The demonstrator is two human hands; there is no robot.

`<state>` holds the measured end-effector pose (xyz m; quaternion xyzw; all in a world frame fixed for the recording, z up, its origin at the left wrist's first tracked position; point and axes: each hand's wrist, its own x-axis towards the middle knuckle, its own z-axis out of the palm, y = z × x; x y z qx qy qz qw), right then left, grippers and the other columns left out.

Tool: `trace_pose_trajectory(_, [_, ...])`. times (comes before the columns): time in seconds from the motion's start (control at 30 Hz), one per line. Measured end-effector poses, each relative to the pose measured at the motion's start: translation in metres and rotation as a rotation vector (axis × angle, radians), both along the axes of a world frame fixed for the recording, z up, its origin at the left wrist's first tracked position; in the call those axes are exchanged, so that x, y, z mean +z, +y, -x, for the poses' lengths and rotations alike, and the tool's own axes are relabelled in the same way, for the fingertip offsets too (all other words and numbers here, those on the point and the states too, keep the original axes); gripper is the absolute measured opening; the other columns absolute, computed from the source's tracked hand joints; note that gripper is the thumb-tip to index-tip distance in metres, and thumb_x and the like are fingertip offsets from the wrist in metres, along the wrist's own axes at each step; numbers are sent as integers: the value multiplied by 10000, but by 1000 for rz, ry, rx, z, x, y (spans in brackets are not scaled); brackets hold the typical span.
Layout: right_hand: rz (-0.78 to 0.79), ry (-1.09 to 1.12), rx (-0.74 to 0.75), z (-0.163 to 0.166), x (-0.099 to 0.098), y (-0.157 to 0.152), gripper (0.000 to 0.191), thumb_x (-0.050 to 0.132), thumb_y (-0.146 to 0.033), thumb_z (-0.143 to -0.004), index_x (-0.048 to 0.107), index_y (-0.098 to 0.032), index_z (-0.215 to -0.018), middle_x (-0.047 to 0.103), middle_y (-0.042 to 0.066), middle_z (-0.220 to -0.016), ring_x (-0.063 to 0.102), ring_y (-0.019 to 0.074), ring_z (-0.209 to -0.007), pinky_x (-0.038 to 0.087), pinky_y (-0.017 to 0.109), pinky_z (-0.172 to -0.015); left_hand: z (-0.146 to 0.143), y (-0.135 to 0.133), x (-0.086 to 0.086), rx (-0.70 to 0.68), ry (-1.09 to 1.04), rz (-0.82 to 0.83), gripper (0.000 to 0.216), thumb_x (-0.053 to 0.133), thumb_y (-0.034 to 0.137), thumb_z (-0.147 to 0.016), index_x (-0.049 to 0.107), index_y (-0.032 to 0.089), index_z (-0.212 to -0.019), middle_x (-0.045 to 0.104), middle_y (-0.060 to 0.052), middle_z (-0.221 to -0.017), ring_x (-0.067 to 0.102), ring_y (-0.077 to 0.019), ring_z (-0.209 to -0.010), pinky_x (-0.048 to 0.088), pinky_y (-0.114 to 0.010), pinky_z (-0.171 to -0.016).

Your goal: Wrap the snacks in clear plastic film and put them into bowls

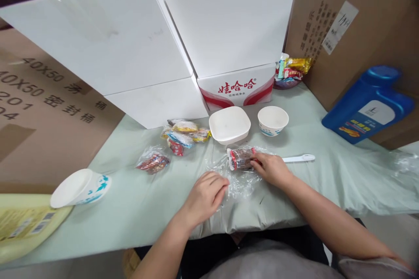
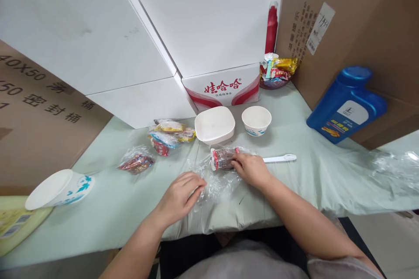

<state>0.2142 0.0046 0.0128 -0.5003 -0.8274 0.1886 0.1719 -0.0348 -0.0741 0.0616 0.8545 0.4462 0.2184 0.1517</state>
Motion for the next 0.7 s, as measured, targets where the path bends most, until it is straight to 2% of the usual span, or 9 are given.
trace_pose_trajectory(0.07, [-5, -7, -25, 1, -1, 0, 325, 533, -338, -925, 604, -195, -1208, 686, 94, -1139, 668, 238, -971, 513, 342, -802, -14, 22, -6, -25, -47, -26, 259, 443, 115, -901, 626, 224, -1049, 681, -78, -1023, 627, -222, -1019, 514, -426, -932])
trace_pose_trajectory(0.17, [-3, -12, -44, 1, -1, 0, 625, 684, -380, -815, 477, -173, -1368, 556, 143, -1342, 616, 278, -1107, 513, 374, -865, -30, 56, -23, -13, -13, -19, 408, 581, 128, -825, 581, 214, -1224, 587, -122, -1283, 531, -288, -1218, 447, -522, -1037])
trace_pose_trajectory(0.27, [42, -48, -23, 1, 0, 1, 754, 747, -367, -745, 434, -190, -1408, 480, 152, -1423, 583, 304, -1166, 510, 403, -894, -32, 77, -38, 30, -4, 20, 589, 681, 124, -744, 537, 234, -1304, 557, -122, -1322, 510, -303, -1244, 435, -542, -1048])
trace_pose_trajectory(0.37, [63, -61, 5, 1, 2, 2, 698, 679, -327, -809, 400, -189, -1434, 501, 143, -1407, 572, 293, -1187, 508, 400, -903, -24, 81, -45, 50, -94, 21, 527, 653, 147, -793, 544, 243, -1299, 589, -101, -1297, 530, -266, -1237, 439, -502, -1058])
trace_pose_trajectory(0.43, [68, -72, -1, 2, 3, 1, 659, 624, -297, -854, 375, -174, -1451, 508, 141, -1404, 568, 286, -1196, 505, 396, -914, -17, 78, -47, 95, -180, 34, 445, 630, 198, -834, 568, 240, -1273, 628, -92, -1256, 563, -252, -1206, 454, -480, -1043])
trace_pose_trajectory(0.53, [81, -104, -13, 2, 2, 1, 591, 578, -285, -890, 402, -143, -1436, 492, 156, -1423, 567, 294, -1199, 498, 406, -933, -7, 76, -49, 262, -417, 128, 375, 625, 329, -858, 617, 215, -1215, 683, -93, -1171, 639, -249, -1081, 520, -426, -938])
trace_pose_trajectory(0.6, [80, -124, 1, 1, 1, 1, 514, 571, -294, -897, 479, -140, -1379, 486, 162, -1427, 593, 295, -1159, 503, 410, -924, 0, 80, -49, 396, -679, 247, 413, 656, 450, -820, 655, 181, -1133, 719, -90, -1045, 687, -230, -902, 569, -358, -772])
trace_pose_trajectory(0.7, [69, -132, 17, 1, -1, 0, 419, 580, -302, -894, 569, -159, -1288, 493, 153, -1419, 634, 282, -1087, 514, 400, -900, 8, 94, -39, 525, -1007, 441, 528, 730, 588, -694, 666, 144, -973, 704, -48, -787, 646, -164, -620, 530, -267, -538])
